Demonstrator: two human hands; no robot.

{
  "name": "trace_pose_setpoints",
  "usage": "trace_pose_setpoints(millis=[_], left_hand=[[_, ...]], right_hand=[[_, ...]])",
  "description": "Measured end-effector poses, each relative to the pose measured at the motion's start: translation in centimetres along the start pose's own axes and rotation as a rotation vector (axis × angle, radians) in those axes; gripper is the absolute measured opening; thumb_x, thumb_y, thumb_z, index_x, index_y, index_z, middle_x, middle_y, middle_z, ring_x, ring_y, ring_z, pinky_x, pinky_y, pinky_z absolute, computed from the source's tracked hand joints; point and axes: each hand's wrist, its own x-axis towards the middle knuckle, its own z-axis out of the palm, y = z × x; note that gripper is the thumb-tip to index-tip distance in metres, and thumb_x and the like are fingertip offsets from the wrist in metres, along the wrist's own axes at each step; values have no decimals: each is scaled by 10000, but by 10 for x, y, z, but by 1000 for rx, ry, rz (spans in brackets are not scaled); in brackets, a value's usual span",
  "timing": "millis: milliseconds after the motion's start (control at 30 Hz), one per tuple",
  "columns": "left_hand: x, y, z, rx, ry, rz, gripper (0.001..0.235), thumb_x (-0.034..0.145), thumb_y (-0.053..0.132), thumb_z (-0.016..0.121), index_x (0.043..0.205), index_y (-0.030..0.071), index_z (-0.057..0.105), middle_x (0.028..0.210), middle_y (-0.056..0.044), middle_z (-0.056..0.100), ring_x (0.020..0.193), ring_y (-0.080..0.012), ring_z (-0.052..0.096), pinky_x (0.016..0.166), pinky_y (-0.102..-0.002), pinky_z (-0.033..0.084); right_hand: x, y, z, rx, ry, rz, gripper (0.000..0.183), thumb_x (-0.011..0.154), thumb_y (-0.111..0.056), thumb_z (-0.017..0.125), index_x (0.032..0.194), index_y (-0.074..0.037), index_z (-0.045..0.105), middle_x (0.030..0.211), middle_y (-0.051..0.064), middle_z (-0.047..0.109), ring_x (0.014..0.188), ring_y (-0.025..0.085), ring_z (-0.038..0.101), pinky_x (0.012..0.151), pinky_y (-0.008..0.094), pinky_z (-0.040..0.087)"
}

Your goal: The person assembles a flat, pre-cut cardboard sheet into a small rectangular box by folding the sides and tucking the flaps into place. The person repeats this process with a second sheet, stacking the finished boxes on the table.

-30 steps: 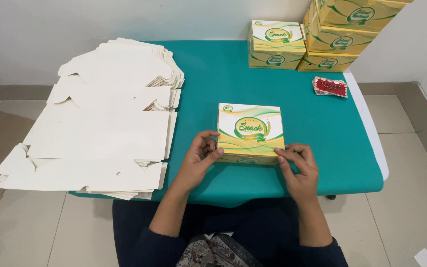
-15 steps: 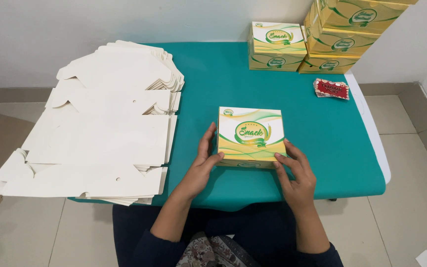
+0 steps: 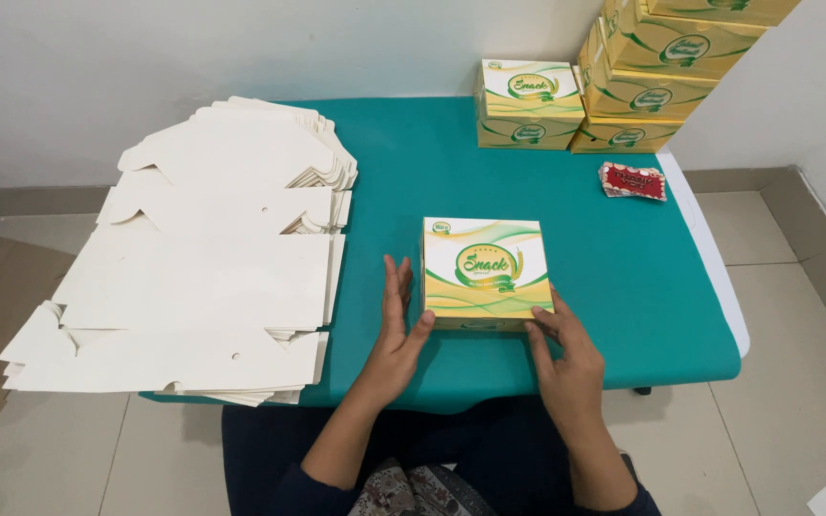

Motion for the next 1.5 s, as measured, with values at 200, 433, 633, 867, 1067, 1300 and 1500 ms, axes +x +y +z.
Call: trace_pose_setpoints(millis=[200, 433, 633, 867, 1067, 1300, 1500], left_hand=[[-1, -10, -2, -21, 27, 17, 733, 972, 435, 361, 1483, 184, -100, 1592, -83, -18, 1476, -273, 43, 1172, -452, 107], [0, 12, 4, 246, -56, -152, 778, 910, 397, 497, 1493, 189, 27, 1586, -78, 39, 1462, -239, 102, 1140, -415, 176], [4, 14, 7, 512, -179, -69, 684, 916, 424, 496, 1473, 156, 201, 1566, -63, 139, 1463, -249, 71, 1124, -471, 178], [7, 12, 8, 587, -199, 40, 672, 919, 398, 530, 1453, 105, 244, 1537, -109, 220, 1443, -294, 134, 1147, -468, 110], [7, 17, 6, 565, -216, 2, 696, 921, 431, 511, 1465, 119, 210, 1549, -98, 190, 1447, -292, 107, 1145, -477, 98], [6, 19, 5, 551, -211, 6, 697, 917, 410, 530, 1463, 115, 214, 1549, -98, 191, 1448, -296, 100, 1144, -475, 103], [4, 18, 4, 571, -212, 66, 666, 931, 409, 510, 1450, 93, 238, 1523, -103, 253, 1439, -303, 121, 1142, -478, 96]], right_hand=[[31, 26, -18, -35, -29, 77, 172, 905, -116, 599, 1057, -68, 534, 1355, 179, 535, 1091, 279, 631, 743, 333, 607], [149, 55, -35, -30, -27, 7, 194, 938, -84, 611, 1056, -14, 474, 1291, 208, 574, 1024, 307, 641, 735, 369, 555], [230, 103, -7, -54, 7, 6, 179, 966, -90, 608, 1061, -22, 472, 1112, 167, 598, 1008, 299, 592, 752, 403, 552], [265, 128, 20, -293, 153, -117, 139, 935, -56, 661, 1051, -43, 586, 1018, 132, 493, 852, 276, 556, 548, 381, 436], [282, 149, 37, -823, 347, -321, 230, 839, -193, 815, 949, -55, 667, 927, 89, 484, 850, 271, 499, 652, 393, 417], [293, 156, 39, -907, 363, -290, 272, 801, -204, 838, 891, -64, 622, 908, 80, 489, 819, 260, 520, 638, 370, 405], [250, 101, 26, -666, 232, -227, 319, 921, -165, 691, 1206, -45, 612, 970, 120, 502, 900, 291, 508, 730, 417, 402]])
